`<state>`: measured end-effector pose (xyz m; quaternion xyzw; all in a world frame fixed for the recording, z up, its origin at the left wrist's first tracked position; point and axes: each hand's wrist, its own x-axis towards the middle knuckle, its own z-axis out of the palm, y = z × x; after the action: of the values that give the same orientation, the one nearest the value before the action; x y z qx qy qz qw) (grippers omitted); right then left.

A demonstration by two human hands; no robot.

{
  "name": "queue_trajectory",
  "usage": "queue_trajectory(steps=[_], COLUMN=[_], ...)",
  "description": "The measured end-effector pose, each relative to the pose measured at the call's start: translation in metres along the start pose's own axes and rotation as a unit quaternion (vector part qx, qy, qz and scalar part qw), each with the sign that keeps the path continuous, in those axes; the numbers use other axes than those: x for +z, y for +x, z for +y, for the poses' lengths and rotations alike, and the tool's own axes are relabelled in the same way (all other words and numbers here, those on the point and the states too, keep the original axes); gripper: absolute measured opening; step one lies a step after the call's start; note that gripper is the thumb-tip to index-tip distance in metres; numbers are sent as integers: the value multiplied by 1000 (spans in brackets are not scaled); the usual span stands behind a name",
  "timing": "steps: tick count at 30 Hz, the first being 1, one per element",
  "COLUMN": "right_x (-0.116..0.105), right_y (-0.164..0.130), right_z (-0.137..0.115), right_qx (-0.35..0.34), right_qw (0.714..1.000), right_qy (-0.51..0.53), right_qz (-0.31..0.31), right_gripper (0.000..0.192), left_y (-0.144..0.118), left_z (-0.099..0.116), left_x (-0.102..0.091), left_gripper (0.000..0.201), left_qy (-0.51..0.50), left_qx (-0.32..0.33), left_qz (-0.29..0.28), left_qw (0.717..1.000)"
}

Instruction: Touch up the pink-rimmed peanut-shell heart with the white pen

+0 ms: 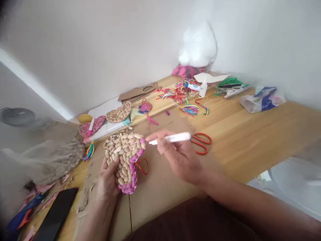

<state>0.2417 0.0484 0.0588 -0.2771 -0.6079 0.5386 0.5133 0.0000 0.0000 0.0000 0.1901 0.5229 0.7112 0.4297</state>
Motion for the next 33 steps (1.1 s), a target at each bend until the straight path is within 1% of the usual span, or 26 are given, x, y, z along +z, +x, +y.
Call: queue_trajectory(steps=[3,4,6,9,12,18,24,28,30,33], right_x=[0,0,1,2,1,3,6,8,9,9], right_y=[8,9,10,7,7,7,3,3,3,3], right_z=[28,34,41,43,43,48,48,47,46,48], right_qx=[28,33,39,44,38,21,-34,-77,-82,-67], right_qw=[997,997,996,997,997,998,999,995,995,997], right_qy=[30,33,33,47,58,50,-22,-51,-47,-29], right_qz=[58,68,67,44,35,18,32,45,45,35], right_gripper=[33,30,24,17,16,14,9,7,7,8], left_y=[2,3,3,1,0,-2,-4,-6,-6,-5], left_z=[-4,-5,-6,-7,-7,-9,-11,-10,-10,-11], left_x=[-3,-3,-3,-3,-3,-3,-1,0,1,2], left_gripper=[55,55,56,61,63,59,58,55,55,58], left_qy=[10,13,20,32,38,44,42,38,42,46], left_qx=[7,11,20,28,29,19,-11,-14,-8,14], left_qz=[13,14,7,-1,-7,-11,-13,-14,-14,-14], left_qw=[1000,1000,1000,999,999,999,999,999,999,999])
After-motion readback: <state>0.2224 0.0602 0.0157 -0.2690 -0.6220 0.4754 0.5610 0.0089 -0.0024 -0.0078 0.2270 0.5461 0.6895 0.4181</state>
